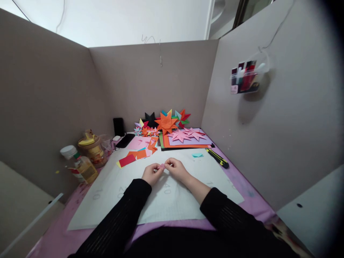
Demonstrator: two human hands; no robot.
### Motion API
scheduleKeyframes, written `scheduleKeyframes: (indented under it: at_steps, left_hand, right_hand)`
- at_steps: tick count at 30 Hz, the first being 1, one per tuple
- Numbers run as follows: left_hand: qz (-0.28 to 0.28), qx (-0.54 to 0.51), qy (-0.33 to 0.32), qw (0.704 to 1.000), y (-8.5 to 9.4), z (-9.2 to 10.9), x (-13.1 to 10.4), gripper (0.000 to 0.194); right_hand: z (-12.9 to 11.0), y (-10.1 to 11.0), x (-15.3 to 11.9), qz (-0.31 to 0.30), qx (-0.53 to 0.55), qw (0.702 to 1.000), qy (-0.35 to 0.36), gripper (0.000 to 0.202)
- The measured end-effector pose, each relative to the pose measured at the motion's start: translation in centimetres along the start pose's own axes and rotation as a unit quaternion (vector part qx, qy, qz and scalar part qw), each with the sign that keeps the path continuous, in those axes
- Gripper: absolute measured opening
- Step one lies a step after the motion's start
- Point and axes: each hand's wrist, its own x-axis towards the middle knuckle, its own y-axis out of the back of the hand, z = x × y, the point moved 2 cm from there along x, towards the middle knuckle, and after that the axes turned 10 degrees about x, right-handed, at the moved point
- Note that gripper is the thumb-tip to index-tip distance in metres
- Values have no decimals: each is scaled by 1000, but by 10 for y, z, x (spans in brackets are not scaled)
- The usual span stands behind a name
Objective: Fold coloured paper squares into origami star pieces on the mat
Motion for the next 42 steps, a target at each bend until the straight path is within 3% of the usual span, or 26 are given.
scheduleKeyframes:
  at_steps: [8,12,15,18,24,36,42]
  left_hand:
    - [-5,33,-21,999,-1,-1,-2,29]
    - [-27,40,-26,999,-3,-5,-1,22]
    - [-5,25,-24,999,-2,-5,0,18]
    - [38,17,-30,999,2,-2,0,20]
    - [33,37,-36,998,2,0,0,25]
    - [77,2,22,997,12,-6,5,27]
    - [63,-16,14,998,9,-7,5,25]
  right_hand:
    - [-1,-3,-2,1,-31,999,12,11]
    - [-2,5,2,41,6,999,15,13]
    - [-1,11,4,53,6,998,19,16]
    - [1,9,3,30,-27,999,18,14]
    - [2,-4,-2,-34,-41,998,27,8]
    - [6,13,5,60,7,998,10,14]
    - [6,3,2,6,-4,1000,16,15]
